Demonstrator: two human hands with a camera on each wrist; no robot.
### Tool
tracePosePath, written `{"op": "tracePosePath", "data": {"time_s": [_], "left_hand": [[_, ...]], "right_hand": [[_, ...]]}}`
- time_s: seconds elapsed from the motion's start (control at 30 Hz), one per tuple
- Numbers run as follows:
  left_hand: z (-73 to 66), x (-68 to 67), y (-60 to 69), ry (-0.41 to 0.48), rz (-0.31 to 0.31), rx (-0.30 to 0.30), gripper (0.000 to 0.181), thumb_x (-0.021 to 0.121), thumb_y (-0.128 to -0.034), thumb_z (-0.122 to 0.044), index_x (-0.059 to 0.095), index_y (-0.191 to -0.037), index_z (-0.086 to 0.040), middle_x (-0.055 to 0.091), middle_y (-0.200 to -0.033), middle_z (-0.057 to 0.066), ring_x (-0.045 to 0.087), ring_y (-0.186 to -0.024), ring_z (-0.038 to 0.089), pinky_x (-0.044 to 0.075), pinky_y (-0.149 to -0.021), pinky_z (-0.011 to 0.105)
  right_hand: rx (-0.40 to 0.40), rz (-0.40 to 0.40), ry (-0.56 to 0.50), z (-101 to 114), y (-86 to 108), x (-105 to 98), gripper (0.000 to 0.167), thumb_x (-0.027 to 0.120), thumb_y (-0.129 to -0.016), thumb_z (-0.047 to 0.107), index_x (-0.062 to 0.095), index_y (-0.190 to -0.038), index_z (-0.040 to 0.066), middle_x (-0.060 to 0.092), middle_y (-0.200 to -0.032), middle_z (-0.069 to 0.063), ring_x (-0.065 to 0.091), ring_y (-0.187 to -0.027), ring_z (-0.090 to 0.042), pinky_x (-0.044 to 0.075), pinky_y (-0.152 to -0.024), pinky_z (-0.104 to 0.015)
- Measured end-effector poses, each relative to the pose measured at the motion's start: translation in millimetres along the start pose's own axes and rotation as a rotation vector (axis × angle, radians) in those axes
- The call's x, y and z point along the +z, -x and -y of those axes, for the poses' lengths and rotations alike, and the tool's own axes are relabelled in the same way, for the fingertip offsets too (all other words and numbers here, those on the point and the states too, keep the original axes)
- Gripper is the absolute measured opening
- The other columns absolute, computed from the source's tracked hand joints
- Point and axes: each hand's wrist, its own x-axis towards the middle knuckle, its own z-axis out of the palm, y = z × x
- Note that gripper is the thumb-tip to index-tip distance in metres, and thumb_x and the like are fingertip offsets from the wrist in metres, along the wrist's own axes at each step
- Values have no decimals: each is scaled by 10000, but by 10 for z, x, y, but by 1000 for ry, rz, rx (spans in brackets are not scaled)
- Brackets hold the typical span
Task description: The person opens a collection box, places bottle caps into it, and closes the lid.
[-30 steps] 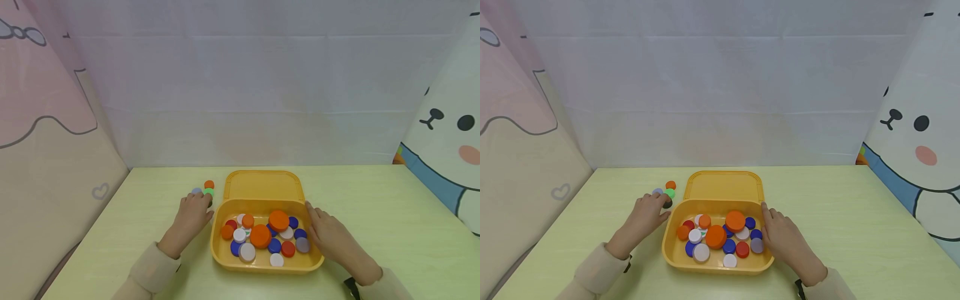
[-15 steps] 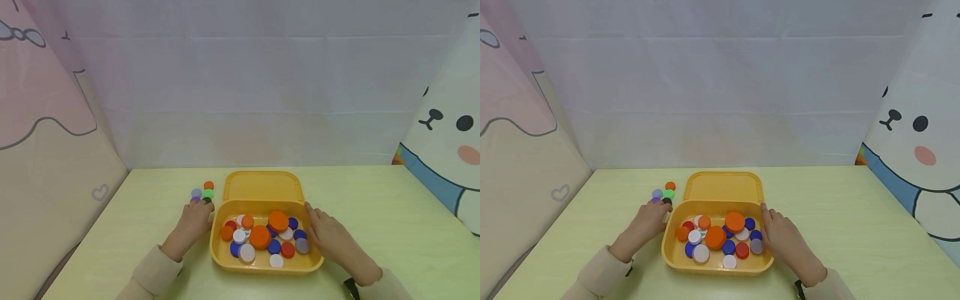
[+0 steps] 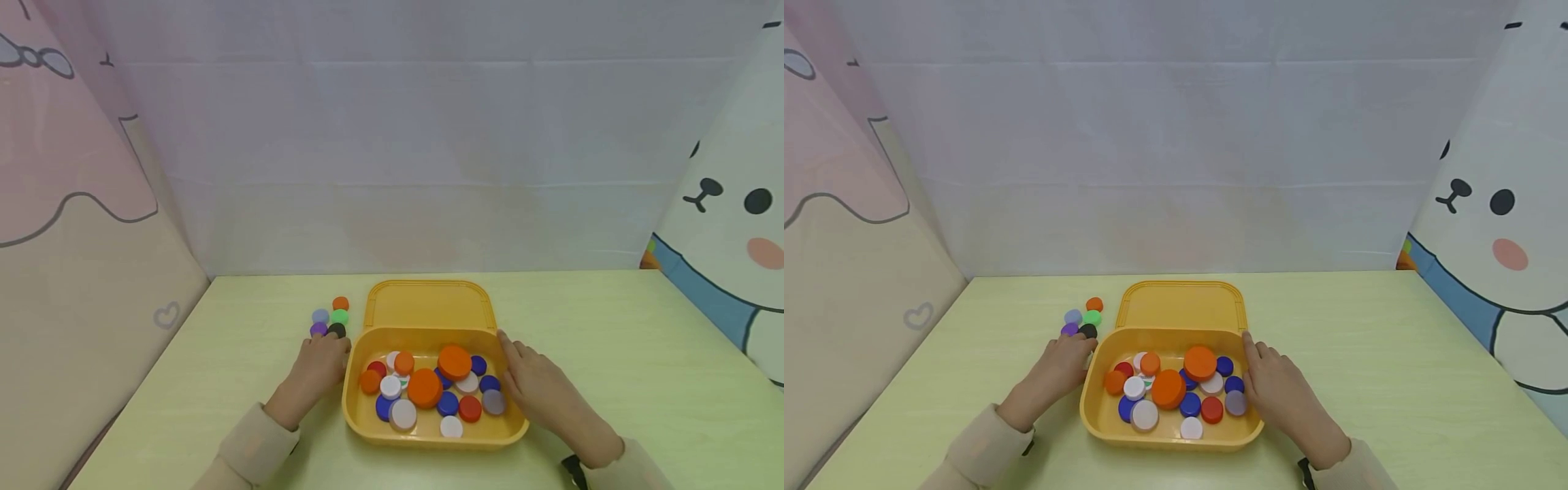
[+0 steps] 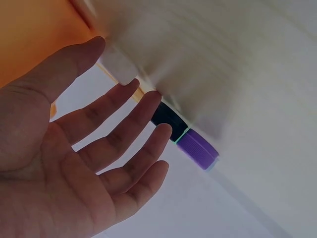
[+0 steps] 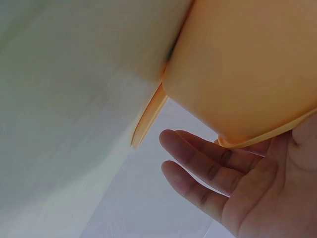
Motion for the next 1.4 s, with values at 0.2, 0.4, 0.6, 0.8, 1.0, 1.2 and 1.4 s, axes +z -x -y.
{"op": "tracePosePath", "data": {"time_s": [0.2,0.4,0.6,0.8,1.0,1.2,1.4], "left_hand": [[7,11,-3,0,6,-14,225,718,-767,-253,655,-910,-91,569,-814,57,471,-750,249,426,-725,405],[28,-8,-2,-23,-15,-14,266,737,-744,-288,634,-875,-81,539,-782,38,464,-740,233,423,-704,390],[45,-89,24,-43,-49,-7,317,751,-720,-334,610,-829,-73,524,-738,39,461,-726,244,421,-669,384],[67,-184,70,-71,-94,-9,347,752,-717,-348,619,-878,-70,548,-780,67,466,-727,259,429,-657,377],[77,-306,120,-85,-159,-9,333,742,-733,-336,619,-861,-55,519,-777,57,483,-737,275,429,-652,374],[23,-405,167,-66,-225,-11,363,735,-745,-333,623,-928,-40,595,-893,89,521,-838,308,455,-727,404],[-124,-458,230,-36,-239,16,328,733,-746,-342,604,-890,-77,573,-864,59,506,-893,292,437,-783,403]], "right_hand": [[1,7,0,-2,2,2,525,530,-871,138,380,-1336,-54,582,-1022,-155,540,-752,-210,503,-756,-408],[3,11,2,-9,1,10,529,530,-872,141,376,-1339,-52,580,-1019,-146,525,-743,-196,500,-747,-397],[7,13,-2,-5,1,23,527,516,-872,142,372,-1337,-58,580,-1016,-147,517,-735,-192,500,-749,-399],[8,14,-5,1,-5,27,527,515,-871,145,371,-1335,-62,577,-1002,-145,493,-713,-178,500,-732,-387],[2,11,-3,-2,-1,21,528,521,-873,147,372,-1334,-62,580,-1008,-151,520,-732,-196,505,-743,-402],[-4,0,3,3,2,13,522,525,-869,136,381,-1328,-65,577,-981,-138,488,-700,-175,498,-716,-379],[0,4,-1,4,2,15,522,517,-875,140,372,-1332,-66,576,-1001,-144,486,-711,-174,503,-734,-382]]}}
